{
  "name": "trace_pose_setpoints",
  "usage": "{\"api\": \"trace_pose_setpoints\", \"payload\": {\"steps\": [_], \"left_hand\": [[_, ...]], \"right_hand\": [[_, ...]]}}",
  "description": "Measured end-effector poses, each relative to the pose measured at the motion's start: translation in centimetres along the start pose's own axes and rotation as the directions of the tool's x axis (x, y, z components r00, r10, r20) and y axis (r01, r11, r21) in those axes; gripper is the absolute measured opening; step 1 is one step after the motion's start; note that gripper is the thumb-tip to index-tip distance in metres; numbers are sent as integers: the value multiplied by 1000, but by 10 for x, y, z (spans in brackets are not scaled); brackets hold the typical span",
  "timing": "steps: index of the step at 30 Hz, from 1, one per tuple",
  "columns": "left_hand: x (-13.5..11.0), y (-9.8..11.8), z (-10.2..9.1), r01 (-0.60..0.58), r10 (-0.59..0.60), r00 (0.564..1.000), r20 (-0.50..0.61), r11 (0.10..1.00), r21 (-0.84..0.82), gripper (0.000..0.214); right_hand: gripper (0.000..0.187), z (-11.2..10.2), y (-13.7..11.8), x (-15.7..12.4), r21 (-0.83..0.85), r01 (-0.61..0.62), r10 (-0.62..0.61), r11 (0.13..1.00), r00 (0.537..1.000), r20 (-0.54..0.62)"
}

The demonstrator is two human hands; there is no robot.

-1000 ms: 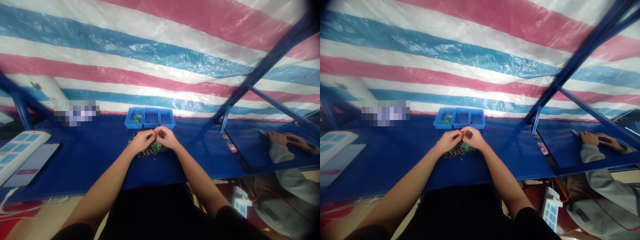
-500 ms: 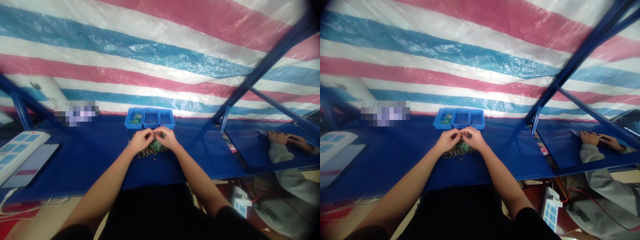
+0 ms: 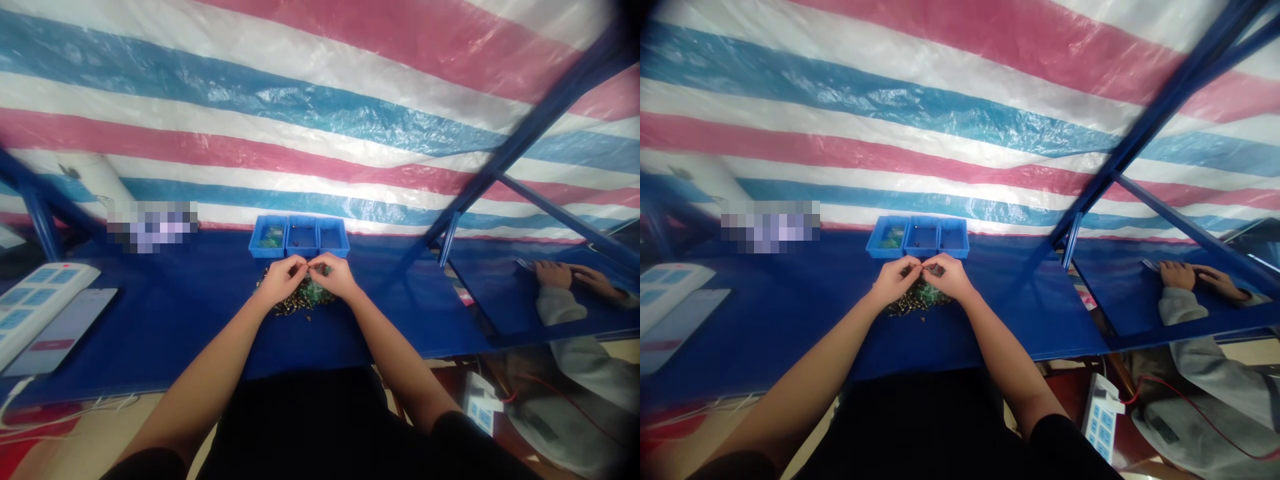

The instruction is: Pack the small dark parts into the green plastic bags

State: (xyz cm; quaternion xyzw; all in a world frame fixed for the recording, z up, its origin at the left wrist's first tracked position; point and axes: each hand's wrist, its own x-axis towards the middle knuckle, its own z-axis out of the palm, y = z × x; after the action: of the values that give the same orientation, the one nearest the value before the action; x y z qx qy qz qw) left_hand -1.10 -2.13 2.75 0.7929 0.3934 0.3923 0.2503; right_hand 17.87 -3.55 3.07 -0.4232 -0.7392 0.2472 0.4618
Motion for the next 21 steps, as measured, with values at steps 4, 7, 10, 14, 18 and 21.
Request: {"api": "trace_pose_setpoints", "payload": {"steps": [4,7,10,14,18,21], "left_hand": [[0,4,0,-32,32,999,15,999,-19,24],[-1,6,0,-48,49,998,29,999,-23,23],[-1,6,-1,-58,59,998,28,998,-12,21],[-2,5,-1,-42,43,999,-21,998,38,19],[-2,4,-1,-22,26,998,-65,997,70,20],[-3,5,-1,-27,36,994,-108,996,82,20]], "right_hand": [[11,2,-3,-1,-31,-31,32,999,999,12],[10,2,-5,-1,-57,-53,56,997,997,50],[10,1,-6,-2,-72,-47,51,996,997,50],[14,0,-3,-1,-58,0,1,998,1000,17],[18,2,3,0,-10,16,-16,1000,1000,-9],[22,3,6,0,6,11,-11,1000,1000,-26]]}}
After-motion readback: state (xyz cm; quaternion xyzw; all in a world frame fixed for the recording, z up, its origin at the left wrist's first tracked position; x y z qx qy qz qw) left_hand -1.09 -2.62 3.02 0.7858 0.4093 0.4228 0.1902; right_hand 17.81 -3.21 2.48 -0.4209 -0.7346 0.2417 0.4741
